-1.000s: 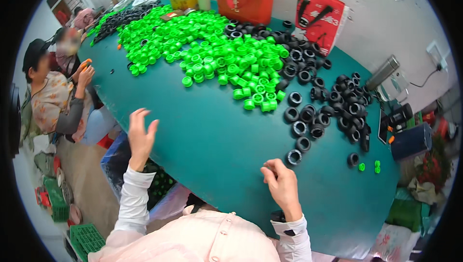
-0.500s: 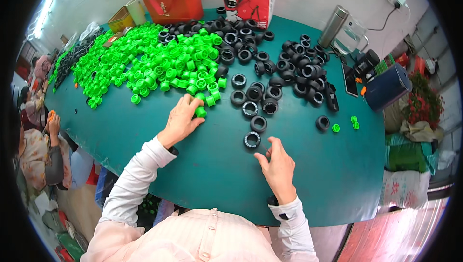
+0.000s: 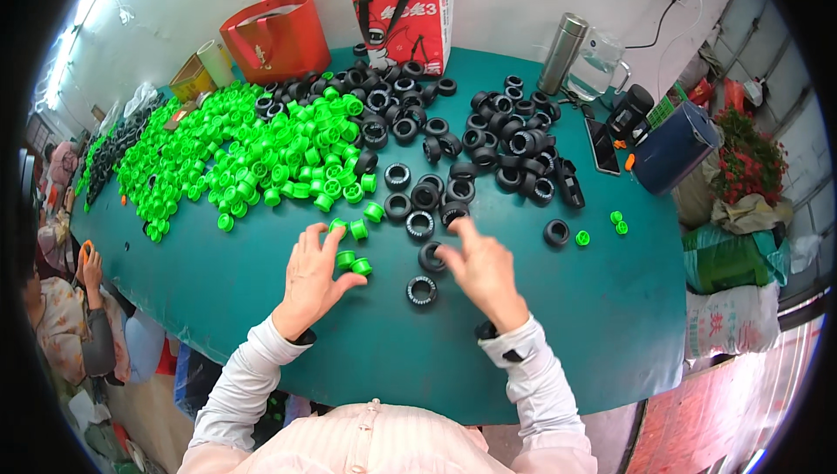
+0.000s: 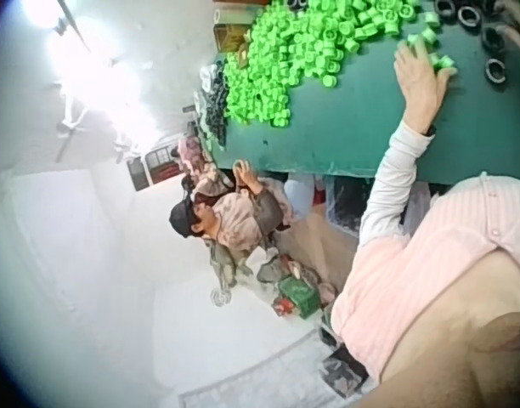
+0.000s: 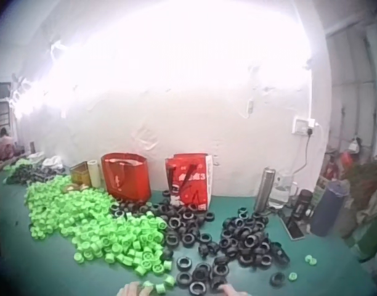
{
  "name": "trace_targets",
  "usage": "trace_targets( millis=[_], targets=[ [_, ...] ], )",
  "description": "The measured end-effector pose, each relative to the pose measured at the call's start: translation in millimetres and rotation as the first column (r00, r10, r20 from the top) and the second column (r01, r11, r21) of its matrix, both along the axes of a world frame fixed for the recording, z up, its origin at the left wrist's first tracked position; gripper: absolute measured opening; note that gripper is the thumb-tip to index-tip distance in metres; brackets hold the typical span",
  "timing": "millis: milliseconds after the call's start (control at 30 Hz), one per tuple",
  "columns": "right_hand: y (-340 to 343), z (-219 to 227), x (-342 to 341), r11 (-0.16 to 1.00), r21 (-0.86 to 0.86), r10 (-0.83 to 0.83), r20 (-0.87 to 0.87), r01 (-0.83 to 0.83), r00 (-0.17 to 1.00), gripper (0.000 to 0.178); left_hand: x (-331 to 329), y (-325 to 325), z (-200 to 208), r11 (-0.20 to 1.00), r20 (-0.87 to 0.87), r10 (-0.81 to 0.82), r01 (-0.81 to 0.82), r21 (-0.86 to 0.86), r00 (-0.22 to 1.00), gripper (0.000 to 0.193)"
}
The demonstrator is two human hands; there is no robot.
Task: Assembling small green hubs into black rubber tires for toy vehicles.
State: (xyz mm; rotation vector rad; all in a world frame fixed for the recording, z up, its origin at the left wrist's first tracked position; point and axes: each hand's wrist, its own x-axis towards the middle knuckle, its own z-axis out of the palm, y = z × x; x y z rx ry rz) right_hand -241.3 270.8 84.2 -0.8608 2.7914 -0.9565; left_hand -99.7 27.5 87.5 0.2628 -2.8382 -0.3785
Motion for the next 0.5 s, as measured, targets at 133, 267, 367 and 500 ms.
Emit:
trace_targets(
  millis=[133,267,367,500],
  targets=[
    [-0.4,-16.9,-66.4,0.993,-0.02,-0.117,-0.224,0.115,0.968,0.036,-49.9,10.9,8.4,0.972,-0.107,-0.226,0.231,0.041,0.968,0.064],
    [-13.3,-25.2,-90.5,0.994,0.034,-0.097,-0.138,0.102,0.986,0.042,-102.7,28.4,-19.0,0.928,-0.119,-0.371,0.373,-0.004,0.921,0.065],
    [-15.5,-26.9,-87.5,0.998,-0.067,0.001,-0.075,-0.006,0.997,0.04,-114.1,30.7,-28.5,0.937,-0.014,-0.346,0.346,0.043,0.938,0.064],
    [-8.3,-26.5,-76.5,0.998,-0.069,0.005,0.009,-0.004,1.0,0.037,-102.3,39.9,-23.3,0.923,0.082,-0.381,0.374,0.092,0.921,0.059]
  ],
)
